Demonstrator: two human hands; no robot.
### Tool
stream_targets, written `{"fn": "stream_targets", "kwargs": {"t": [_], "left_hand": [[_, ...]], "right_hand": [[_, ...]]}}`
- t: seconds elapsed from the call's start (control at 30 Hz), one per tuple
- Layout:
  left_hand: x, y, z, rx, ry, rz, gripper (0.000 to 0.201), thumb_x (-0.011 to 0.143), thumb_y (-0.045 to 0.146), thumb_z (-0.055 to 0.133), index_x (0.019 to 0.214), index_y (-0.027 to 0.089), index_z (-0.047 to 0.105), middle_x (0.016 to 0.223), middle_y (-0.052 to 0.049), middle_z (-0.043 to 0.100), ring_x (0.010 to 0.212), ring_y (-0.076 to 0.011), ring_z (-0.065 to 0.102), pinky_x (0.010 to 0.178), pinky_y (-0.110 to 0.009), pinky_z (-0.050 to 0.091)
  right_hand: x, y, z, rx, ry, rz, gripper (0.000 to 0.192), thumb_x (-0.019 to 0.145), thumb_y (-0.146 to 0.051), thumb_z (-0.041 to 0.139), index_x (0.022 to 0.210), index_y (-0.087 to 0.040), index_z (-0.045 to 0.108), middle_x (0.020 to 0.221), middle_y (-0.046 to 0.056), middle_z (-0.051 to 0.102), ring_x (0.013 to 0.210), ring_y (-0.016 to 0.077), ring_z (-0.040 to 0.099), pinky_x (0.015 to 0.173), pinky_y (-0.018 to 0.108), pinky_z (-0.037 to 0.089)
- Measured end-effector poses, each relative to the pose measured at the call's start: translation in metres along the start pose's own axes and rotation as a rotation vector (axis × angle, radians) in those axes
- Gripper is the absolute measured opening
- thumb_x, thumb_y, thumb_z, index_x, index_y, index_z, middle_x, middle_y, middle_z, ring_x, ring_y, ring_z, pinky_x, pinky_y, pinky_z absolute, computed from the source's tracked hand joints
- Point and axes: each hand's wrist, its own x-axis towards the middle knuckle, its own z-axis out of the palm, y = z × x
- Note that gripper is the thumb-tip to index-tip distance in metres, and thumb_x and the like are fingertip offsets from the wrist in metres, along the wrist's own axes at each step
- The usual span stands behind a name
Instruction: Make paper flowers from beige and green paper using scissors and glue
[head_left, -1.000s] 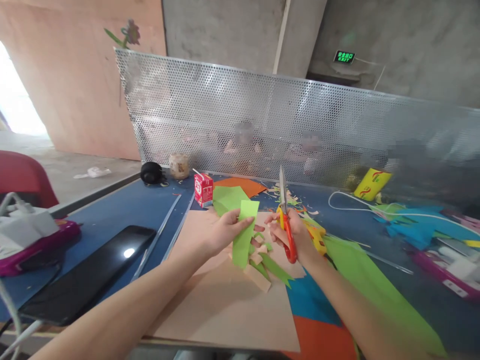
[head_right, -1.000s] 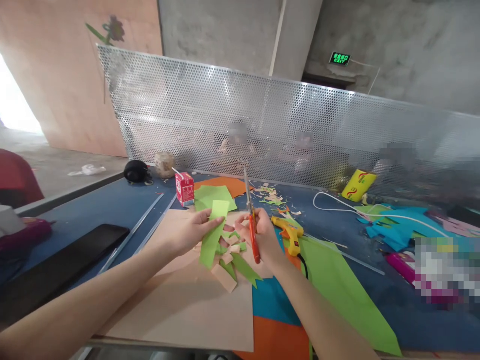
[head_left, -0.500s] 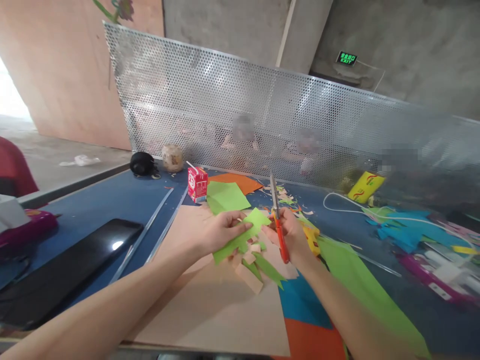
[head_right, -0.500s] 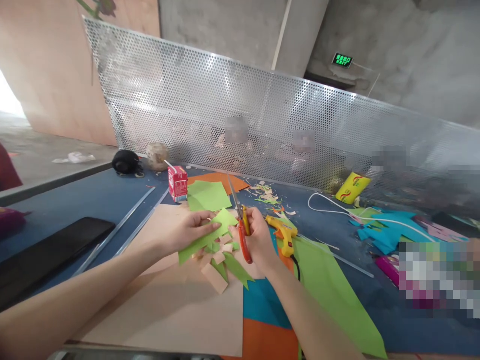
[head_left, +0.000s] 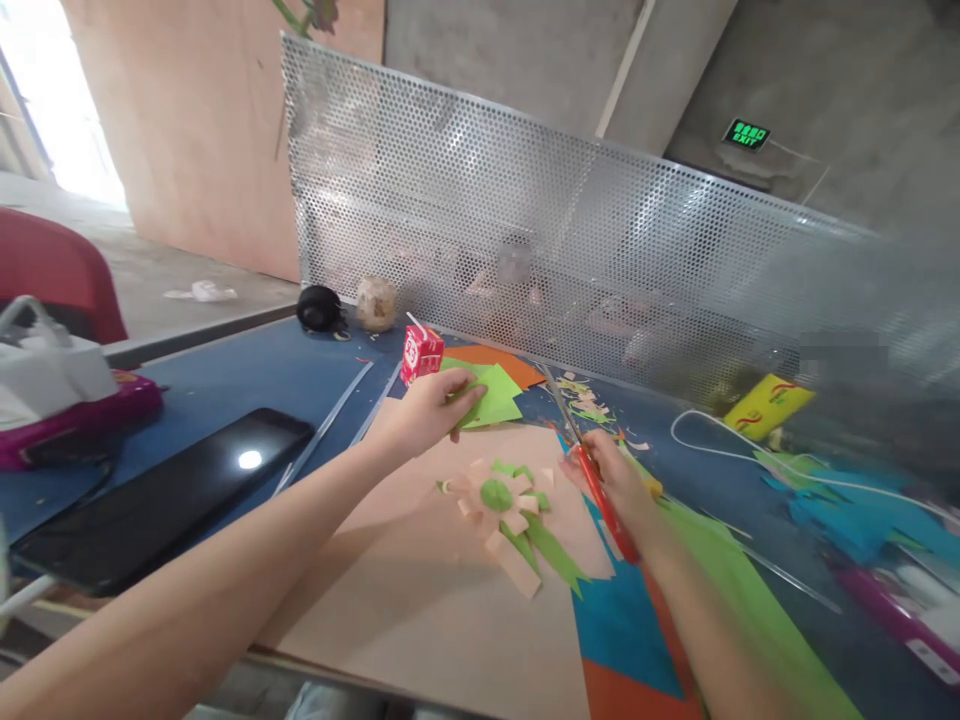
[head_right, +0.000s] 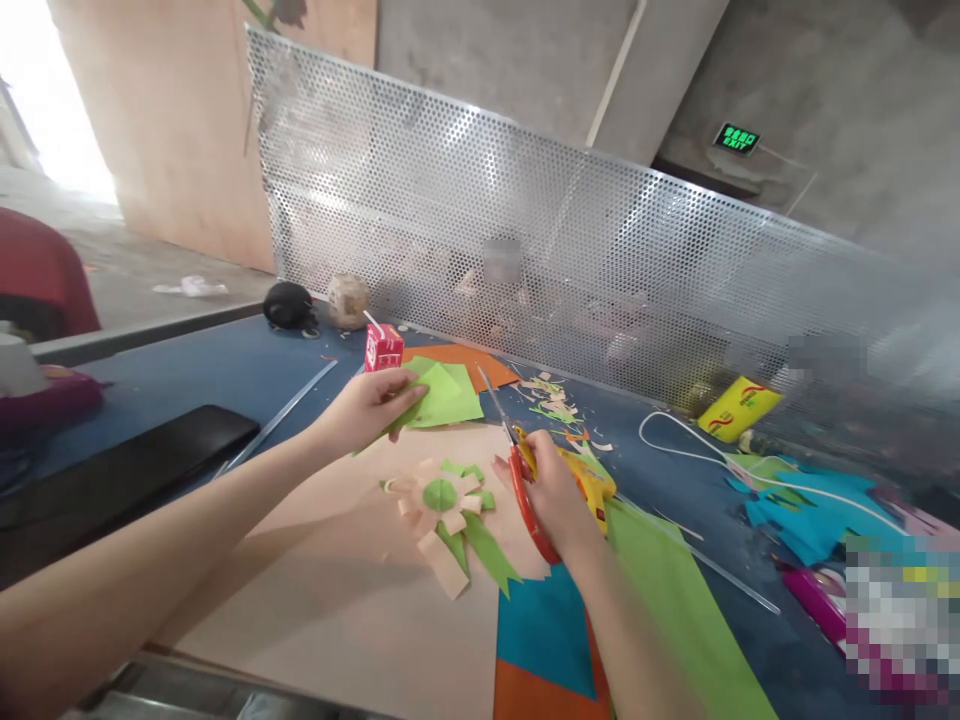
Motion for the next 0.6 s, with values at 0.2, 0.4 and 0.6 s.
{"fn": "stream_targets", "kwargs": {"t": [0.2, 0.4, 0.6], "left_hand": [[-0.0003, 0.0022, 0.0009, 0.06, 0.103, 0.016, 0.023, 0.077, 0.031, 0.047, 0.058, 0.019, 0.045, 0.047, 0.005, 0.045, 0.033, -0.0054, 0.039, 0.037, -0.019, 0.029], [0.0019, 0.0006, 0.0029, -0.156, 0.107, -0.047, 0.02, 0.078, 0.033, 0.046, 0.063, 0.019, 0.046, 0.051, 0.003, 0.05, 0.033, -0.0076, 0.047, 0.036, -0.02, 0.034], [0.0009, 0.0006, 0.0097, -0.46, 0.063, -0.175, 0.011, 0.076, 0.026, 0.049, 0.085, 0.022, 0.045, 0.06, 0.003, 0.056, 0.042, -0.01, 0.054, 0.042, -0.02, 0.039]], "right_hand": [[-0.0037, -0.0068, -0.0031, -0.042, -0.094, 0.0, 0.021, 0.07, -0.036, 0.058, 0.074, -0.023, 0.042, 0.065, -0.003, 0.049, 0.06, 0.015, 0.048, 0.055, 0.026, 0.036], [-0.002, -0.0083, 0.0002, -0.104, -0.098, 0.021, 0.019, 0.07, -0.033, 0.058, 0.072, -0.023, 0.042, 0.064, -0.004, 0.05, 0.06, 0.0149, 0.05, 0.055, 0.026, 0.037], [-0.0012, -0.002, 0.0041, -0.056, -0.106, 0.022, 0.019, 0.069, -0.032, 0.059, 0.071, -0.023, 0.042, 0.061, -0.004, 0.05, 0.057, 0.0137, 0.048, 0.053, 0.026, 0.038]]}}
